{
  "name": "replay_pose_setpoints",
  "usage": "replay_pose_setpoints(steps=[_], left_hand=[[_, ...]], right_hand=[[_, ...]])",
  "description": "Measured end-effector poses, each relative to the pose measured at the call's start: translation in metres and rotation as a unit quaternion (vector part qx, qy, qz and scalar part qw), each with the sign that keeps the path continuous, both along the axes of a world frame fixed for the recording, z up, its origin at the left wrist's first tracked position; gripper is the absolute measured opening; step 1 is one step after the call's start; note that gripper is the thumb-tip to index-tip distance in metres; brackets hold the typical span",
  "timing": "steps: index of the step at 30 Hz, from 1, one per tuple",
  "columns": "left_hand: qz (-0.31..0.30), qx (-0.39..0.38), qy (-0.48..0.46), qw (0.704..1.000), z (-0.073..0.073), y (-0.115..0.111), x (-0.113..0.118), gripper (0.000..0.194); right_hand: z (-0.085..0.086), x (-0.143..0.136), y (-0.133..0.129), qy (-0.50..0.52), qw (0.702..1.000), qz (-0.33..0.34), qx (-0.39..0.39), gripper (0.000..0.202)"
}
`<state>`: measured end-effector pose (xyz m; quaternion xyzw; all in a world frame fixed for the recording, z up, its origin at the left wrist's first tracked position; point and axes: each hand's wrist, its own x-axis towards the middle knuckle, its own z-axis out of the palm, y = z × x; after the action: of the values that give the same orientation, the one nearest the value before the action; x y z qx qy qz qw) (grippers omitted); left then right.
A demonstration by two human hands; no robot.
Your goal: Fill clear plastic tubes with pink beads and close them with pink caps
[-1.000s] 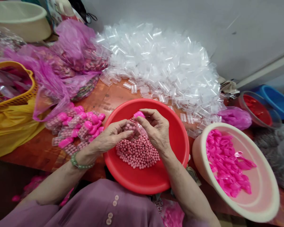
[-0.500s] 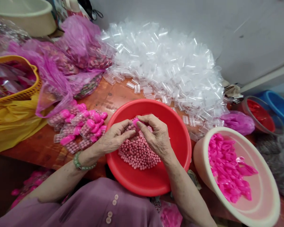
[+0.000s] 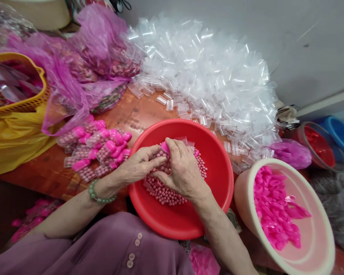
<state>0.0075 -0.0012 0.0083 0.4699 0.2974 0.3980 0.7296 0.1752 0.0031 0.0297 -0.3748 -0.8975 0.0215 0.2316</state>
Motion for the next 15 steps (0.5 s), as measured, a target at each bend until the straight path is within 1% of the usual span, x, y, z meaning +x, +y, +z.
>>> replay_pose_setpoints(steps=[2,4,8,12,14,15], left_hand=[[0.004,0.006,-0.009,1.000,0.0005,0.0011,0.0004,0.017],[0.006,0.021,-0.014,1.000,0.0003,0.0015,0.0004,0.015],[-0.001,0.017,-0.028,0.999,-0.0005,0.0011,-0.0006,0.012],[-0.005,0.000,-0.033,0.999,-0.0003,0.0000,-0.0023,0.015],[-0.011,-0.008,-0.032,0.999,-0.0001,-0.0006,-0.0027,0.017],[-0.013,-0.012,-0.031,0.999,-0.0001,-0.0008,-0.0027,0.017]], right_hand=[[-0.0047,-0.0026,-0.0006,-0.024,0.999,-0.019,0.042,0.072],[-0.0078,-0.0040,0.0003,-0.025,0.996,-0.023,0.083,0.071],[-0.0091,-0.0042,0.0037,-0.003,0.992,0.001,0.130,0.067],[-0.0068,-0.0041,0.0043,-0.005,0.990,0.016,0.142,0.067],[-0.0042,-0.0036,0.0031,-0.008,0.993,0.017,0.116,0.067],[-0.0024,-0.0031,0.0024,-0.005,0.996,0.017,0.085,0.068]])
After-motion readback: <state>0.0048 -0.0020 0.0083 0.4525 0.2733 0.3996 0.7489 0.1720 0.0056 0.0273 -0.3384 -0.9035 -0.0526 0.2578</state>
